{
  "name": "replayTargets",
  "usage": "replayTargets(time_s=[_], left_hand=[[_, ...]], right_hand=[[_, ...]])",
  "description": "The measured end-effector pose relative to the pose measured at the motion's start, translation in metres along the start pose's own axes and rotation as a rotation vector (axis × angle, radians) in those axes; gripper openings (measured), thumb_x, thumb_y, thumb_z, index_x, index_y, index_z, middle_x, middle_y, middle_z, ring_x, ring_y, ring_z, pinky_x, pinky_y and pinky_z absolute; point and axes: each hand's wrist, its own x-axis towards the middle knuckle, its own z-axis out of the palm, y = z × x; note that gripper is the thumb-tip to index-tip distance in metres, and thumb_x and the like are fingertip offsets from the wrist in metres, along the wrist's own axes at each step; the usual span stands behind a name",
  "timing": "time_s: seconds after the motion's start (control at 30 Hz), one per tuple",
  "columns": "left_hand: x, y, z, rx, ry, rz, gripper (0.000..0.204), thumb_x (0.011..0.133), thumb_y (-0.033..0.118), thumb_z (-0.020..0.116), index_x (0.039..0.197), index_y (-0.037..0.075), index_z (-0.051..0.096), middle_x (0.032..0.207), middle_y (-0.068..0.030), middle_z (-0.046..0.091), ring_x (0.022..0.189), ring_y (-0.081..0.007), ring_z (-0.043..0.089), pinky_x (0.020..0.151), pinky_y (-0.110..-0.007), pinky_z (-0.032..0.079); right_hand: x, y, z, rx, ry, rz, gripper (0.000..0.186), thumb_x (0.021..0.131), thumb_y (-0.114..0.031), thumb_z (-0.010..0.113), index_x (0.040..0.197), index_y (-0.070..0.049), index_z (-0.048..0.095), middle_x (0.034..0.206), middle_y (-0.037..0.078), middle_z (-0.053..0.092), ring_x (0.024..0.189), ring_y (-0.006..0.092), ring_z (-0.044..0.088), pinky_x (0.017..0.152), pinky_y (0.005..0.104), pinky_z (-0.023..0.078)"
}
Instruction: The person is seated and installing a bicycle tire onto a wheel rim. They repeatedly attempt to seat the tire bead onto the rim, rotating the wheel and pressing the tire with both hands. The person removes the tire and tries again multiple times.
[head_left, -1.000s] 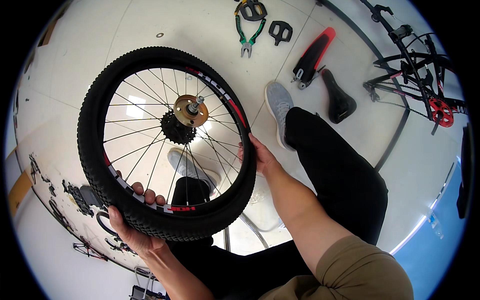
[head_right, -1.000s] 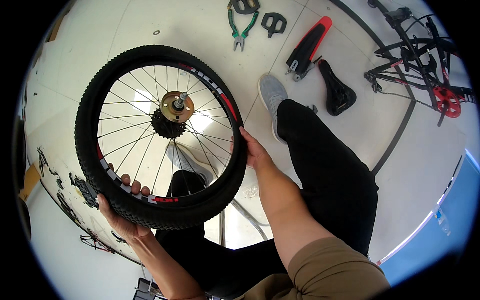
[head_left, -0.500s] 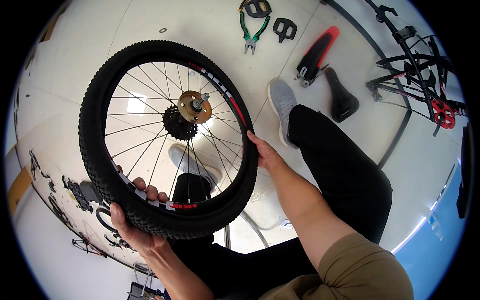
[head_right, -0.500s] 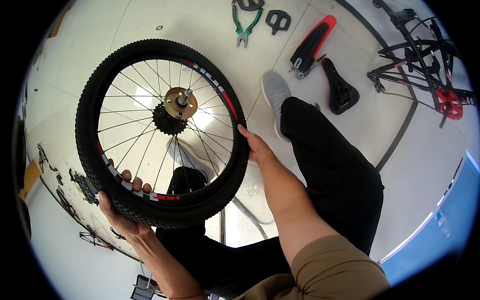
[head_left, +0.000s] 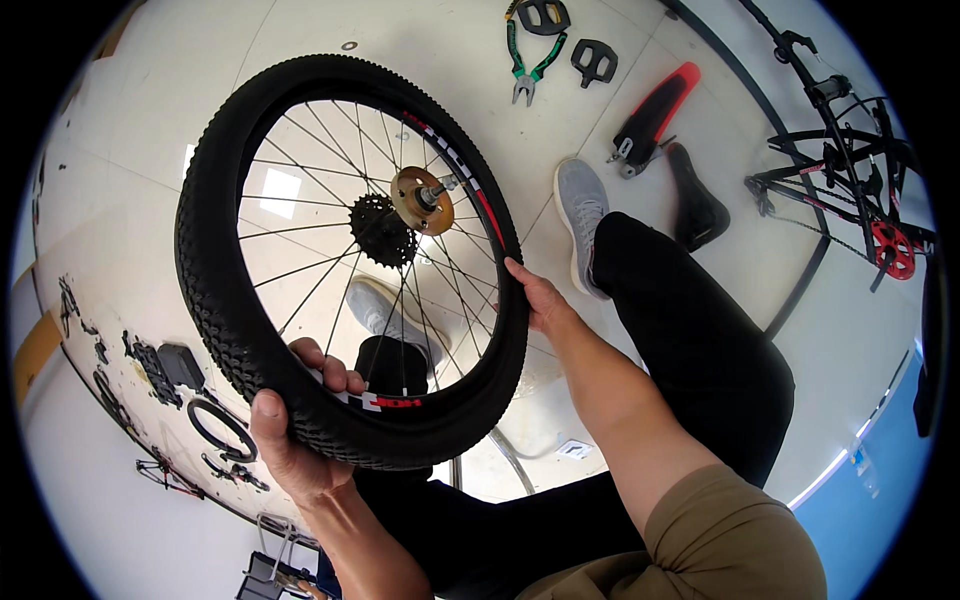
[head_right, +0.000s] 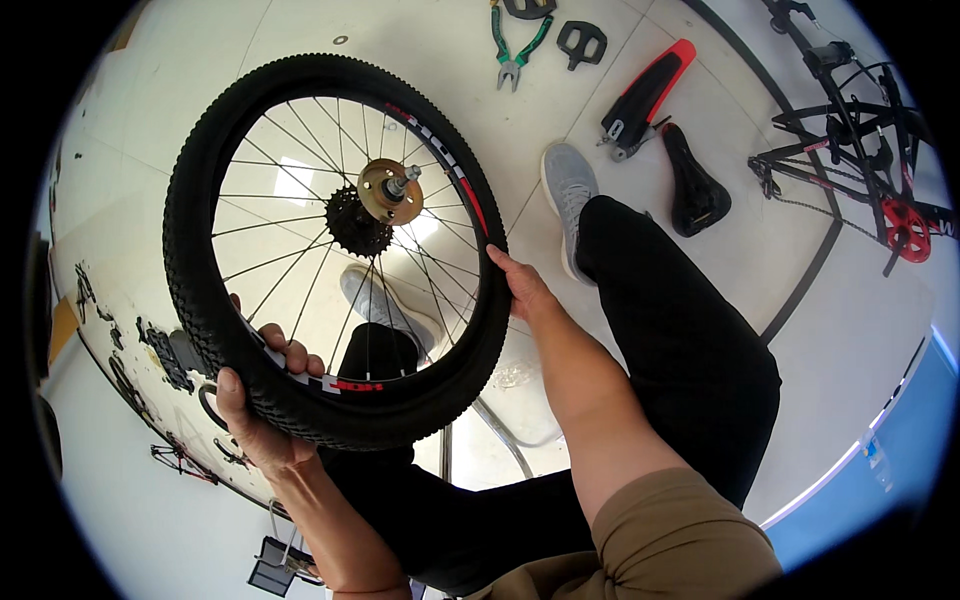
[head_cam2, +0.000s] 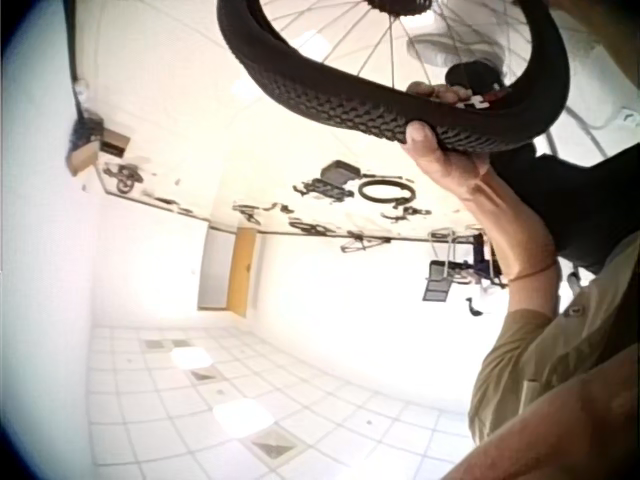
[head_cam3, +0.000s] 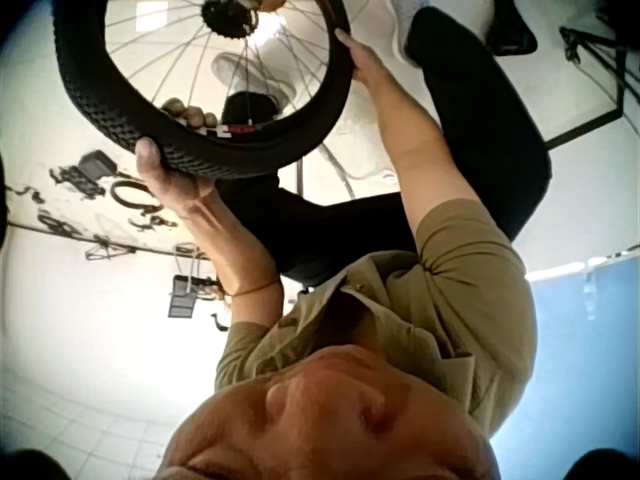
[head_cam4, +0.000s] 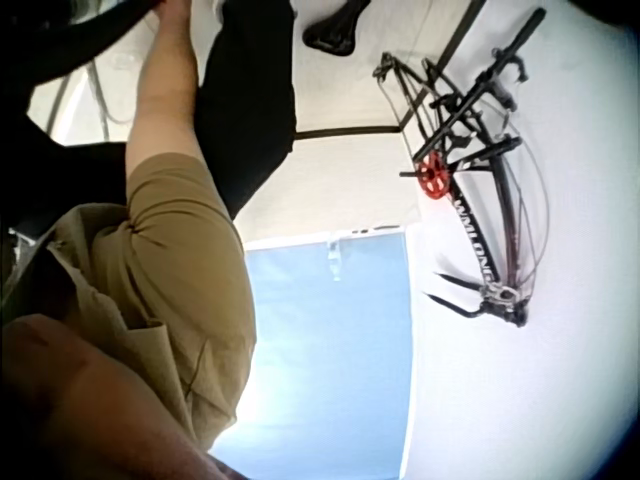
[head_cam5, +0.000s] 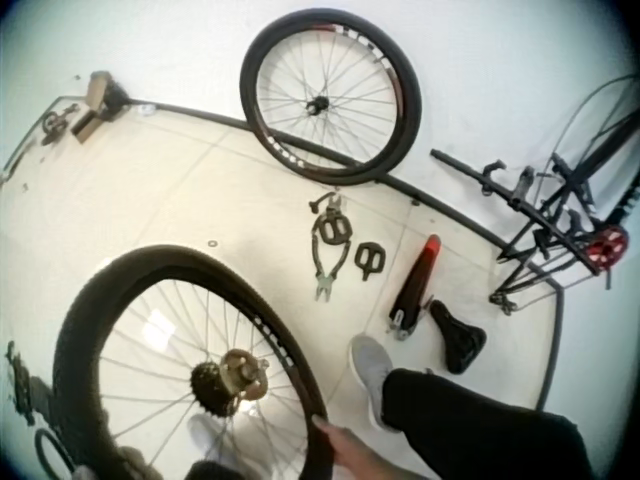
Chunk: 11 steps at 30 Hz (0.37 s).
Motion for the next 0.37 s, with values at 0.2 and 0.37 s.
replayTargets(time_s=[0.2, 0.37], left_hand=[[-0.002, -0.004, 0.008, 0.068, 0.022, 0.043, 0.067, 0.087, 0.04, 0.075, 0.131, -0.002, 0.048, 0.101, -0.0166, 0.06, 0.082, -0.0235, 0.062, 0.075, -0.042, 0.058], [-0.004, -0.007, -0.003, 0.026, 0.002, 0.013, 0.085, 0.09, 0.042, 0.073, 0.157, 0.006, 0.032, 0.106, -0.0153, 0.058, 0.085, -0.0235, 0.059, 0.079, -0.043, 0.058]], right_hand=[[0.005, -0.001, 0.0, -0.106, 0.036, -0.018, 0.046, 0.087, -0.047, 0.081, 0.096, -0.005, 0.066, 0.082, 0.008, 0.063, 0.074, 0.0233, 0.066, 0.071, 0.045, 0.061], [0.007, 0.003, -0.002, -0.021, -0.054, -0.005, 0.057, 0.086, -0.05, 0.081, 0.107, 0.001, 0.066, 0.091, 0.013, 0.068, 0.077, 0.0303, 0.07, 0.066, 0.047, 0.06]])
